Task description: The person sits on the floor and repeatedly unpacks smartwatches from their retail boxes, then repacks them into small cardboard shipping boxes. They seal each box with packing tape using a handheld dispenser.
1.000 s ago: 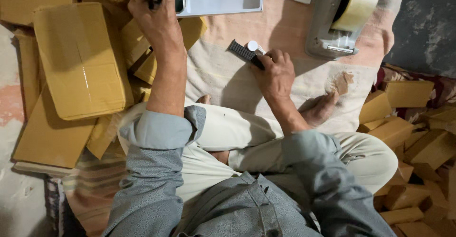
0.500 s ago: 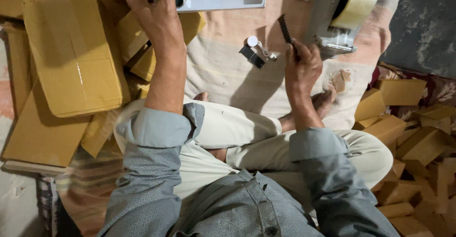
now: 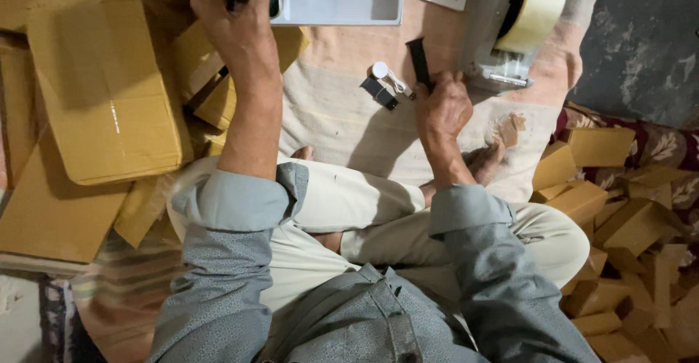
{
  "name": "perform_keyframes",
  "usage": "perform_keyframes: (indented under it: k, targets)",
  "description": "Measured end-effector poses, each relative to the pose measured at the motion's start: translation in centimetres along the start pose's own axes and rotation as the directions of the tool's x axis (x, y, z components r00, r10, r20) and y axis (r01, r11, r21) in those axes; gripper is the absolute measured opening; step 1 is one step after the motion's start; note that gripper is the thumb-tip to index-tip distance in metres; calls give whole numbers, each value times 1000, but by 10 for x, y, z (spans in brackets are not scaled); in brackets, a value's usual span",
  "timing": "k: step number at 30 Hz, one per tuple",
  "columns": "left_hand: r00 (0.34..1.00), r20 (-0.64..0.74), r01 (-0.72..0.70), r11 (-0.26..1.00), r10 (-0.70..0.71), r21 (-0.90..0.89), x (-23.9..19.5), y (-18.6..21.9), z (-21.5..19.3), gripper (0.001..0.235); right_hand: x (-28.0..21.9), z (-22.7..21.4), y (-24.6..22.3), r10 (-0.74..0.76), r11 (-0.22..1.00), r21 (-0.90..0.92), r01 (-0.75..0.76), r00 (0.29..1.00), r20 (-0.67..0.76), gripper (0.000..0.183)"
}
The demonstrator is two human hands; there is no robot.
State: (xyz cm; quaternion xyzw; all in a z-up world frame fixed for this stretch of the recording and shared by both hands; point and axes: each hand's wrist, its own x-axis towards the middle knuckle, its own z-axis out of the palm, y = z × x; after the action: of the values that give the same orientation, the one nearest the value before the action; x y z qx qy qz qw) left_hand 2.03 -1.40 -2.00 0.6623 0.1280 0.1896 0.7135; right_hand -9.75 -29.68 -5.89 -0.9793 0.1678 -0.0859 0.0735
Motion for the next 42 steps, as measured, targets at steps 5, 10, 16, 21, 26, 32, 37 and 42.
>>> perform_keyframes:
  k: [5, 10, 16, 21, 26, 32, 37, 42]
  targets:
    - [998, 48, -40, 998, 43, -57, -2, 11, 2, 60, 0, -60, 5, 129, 831, 511, -218, 970, 204, 19]
    - [984, 174, -33, 997, 43, -63, -11, 19, 5, 56, 20, -155, 15, -107, 638, 769, -42, 984, 142, 17]
    - [942, 308, -197, 965, 137, 172, -13, 18, 10, 64, 87, -177, -50, -218, 854, 516, 69, 947, 234, 18]
    - [709, 526, -704, 420, 470, 573, -21, 12, 13, 62, 111, -141, -84, -397, 861, 406, 307, 904, 157, 13]
    - [888, 390, -369, 886, 245, 282, -29, 9, 13, 69, 106, -122, -85, -399, 876, 366, 313, 897, 188, 13]
    - [886, 323, -428, 855, 333, 293, -26, 7, 21, 71, 106, -111, -92, -352, 883, 396, 252, 914, 202, 13]
    - [937, 314, -228, 950, 154, 214, -24, 16, 20, 63, 91, -95, -79, -531, 784, 182, 593, 793, -299, 13]
    - [950, 294, 62, 986, -106, 153, -7, 26, 9, 46, 44, -96, -29, 23, 746, 640, 185, 953, -302, 9]
